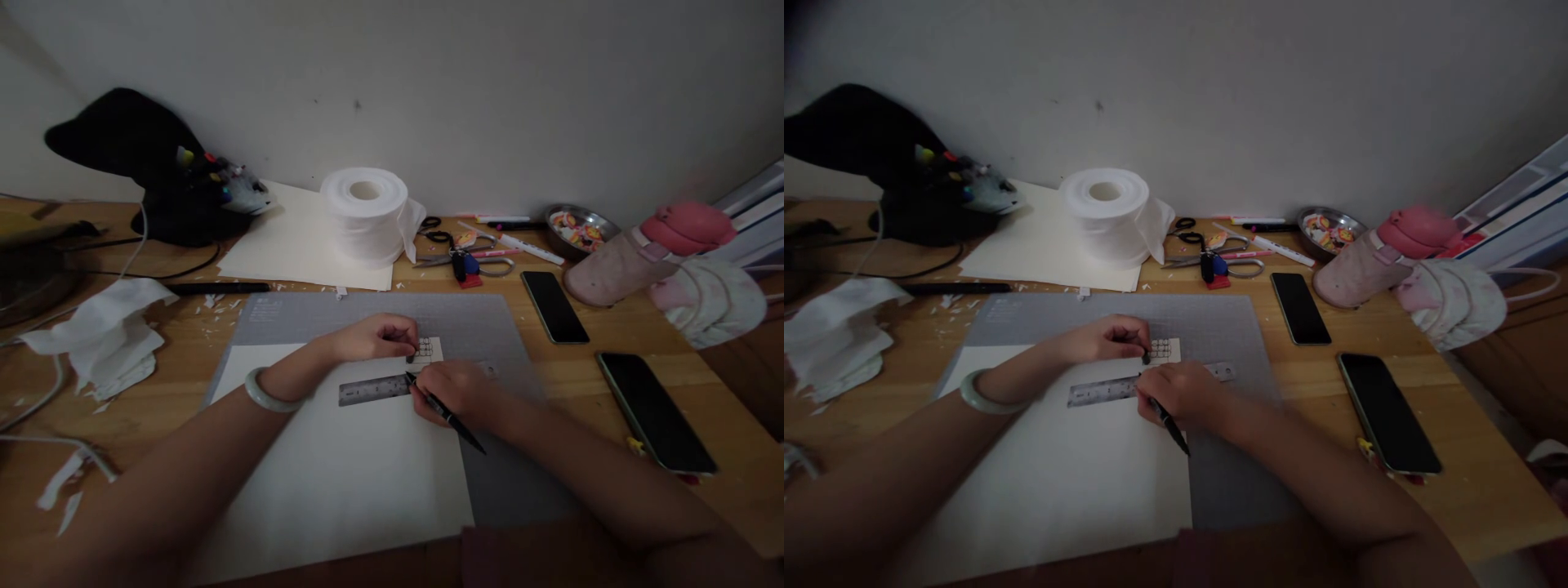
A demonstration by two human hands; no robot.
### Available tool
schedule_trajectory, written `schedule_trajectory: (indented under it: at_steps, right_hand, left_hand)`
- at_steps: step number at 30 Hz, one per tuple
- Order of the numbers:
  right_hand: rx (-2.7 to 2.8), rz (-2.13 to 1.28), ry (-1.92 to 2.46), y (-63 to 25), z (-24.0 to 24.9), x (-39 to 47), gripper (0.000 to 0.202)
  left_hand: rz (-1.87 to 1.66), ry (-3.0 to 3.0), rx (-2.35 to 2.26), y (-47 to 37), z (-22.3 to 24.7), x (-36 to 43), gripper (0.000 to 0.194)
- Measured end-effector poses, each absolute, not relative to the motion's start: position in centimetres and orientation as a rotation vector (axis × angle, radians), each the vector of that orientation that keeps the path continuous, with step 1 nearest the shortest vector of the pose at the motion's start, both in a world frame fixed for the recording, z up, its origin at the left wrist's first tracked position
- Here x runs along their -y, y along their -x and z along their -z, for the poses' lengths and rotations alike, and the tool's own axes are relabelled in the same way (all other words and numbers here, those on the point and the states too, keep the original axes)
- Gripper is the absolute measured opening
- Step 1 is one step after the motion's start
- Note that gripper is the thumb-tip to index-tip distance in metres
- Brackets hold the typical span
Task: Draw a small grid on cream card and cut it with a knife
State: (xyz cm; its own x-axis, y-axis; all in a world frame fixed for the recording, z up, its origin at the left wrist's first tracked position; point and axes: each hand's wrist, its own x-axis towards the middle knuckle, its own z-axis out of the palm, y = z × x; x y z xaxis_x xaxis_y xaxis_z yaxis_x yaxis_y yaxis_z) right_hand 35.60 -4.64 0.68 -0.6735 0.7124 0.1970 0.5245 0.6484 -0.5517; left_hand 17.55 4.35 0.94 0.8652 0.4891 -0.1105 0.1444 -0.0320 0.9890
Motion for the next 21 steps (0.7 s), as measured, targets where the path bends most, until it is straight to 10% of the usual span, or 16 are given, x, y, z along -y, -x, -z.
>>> schedule_trajectory:
  at_steps: [8,21]
  right_hand:
    - [2.404,-0.992,0.995,-35.9,-1.0,3.9,0.023]
    - [2.555,-0.44,0.917,-35.6,0.1,3.7,0.015]
  left_hand:
    - [-0.3,-1.583,-0.495,-17.6,-0.7,-4.4,0.014]
    - [-0.304,-1.593,-0.469,-17.7,-0.3,-4.5,0.013]
